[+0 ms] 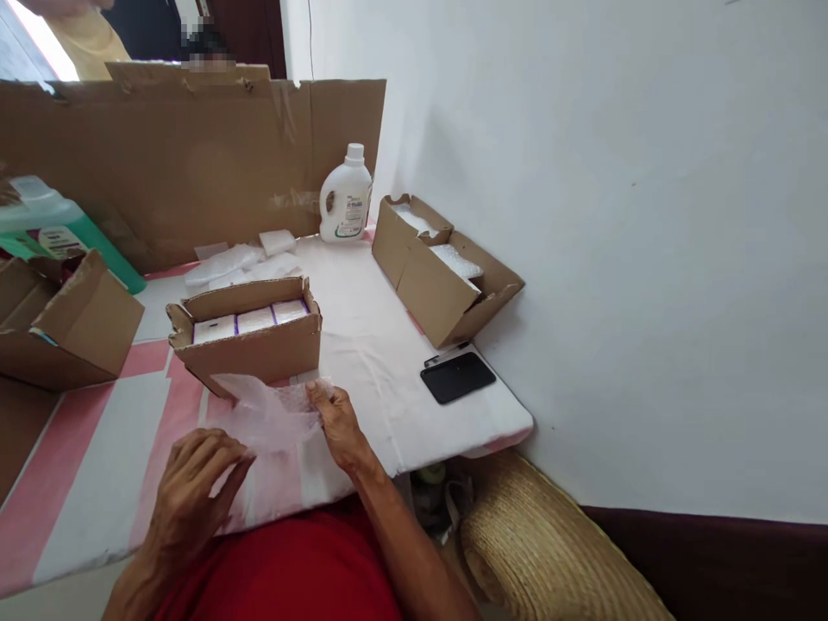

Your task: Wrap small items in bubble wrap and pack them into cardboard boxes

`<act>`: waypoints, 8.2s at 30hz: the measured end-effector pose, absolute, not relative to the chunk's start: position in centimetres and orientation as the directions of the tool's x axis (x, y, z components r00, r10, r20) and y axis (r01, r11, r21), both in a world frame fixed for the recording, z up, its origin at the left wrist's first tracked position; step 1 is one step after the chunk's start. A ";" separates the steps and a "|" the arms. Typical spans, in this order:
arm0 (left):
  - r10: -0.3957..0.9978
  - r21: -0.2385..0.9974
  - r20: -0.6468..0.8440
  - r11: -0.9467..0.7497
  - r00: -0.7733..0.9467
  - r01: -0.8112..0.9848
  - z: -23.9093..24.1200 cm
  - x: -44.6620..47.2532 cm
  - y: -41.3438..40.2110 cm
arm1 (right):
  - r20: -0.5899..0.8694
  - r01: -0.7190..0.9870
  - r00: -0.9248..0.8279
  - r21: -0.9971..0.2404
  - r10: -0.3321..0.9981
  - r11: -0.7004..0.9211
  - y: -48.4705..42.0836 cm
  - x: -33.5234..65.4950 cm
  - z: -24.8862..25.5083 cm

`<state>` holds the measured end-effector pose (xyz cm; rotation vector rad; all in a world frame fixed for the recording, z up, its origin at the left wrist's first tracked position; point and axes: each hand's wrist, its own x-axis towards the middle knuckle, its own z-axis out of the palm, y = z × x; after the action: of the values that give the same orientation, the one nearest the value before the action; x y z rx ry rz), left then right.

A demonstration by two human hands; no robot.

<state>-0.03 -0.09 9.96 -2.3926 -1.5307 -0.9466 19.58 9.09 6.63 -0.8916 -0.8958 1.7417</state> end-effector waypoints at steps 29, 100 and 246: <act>0.904 0.065 0.417 -0.138 0.099 0.988 -1.8 1.4 2.1 | 0.218 0.653 -0.581 -0.450 0.784 0.609 8.8 17.2 0.0; 0.852 0.146 0.425 -0.398 0.306 0.906 1.9 0.0 -3.6 | 0.492 0.741 -0.085 -0.550 0.867 0.385 3.9 22.8 0.6; 0.930 0.359 0.040 -0.354 0.365 0.864 19.6 -6.9 17.7 | 0.125 0.331 -0.912 -0.337 0.390 0.882 25.9 16.5 19.7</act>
<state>-6.88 17.67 19.63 -2.8138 -1.9036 -0.4116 16.51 25.86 19.70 -0.5532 -2.8621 0.4626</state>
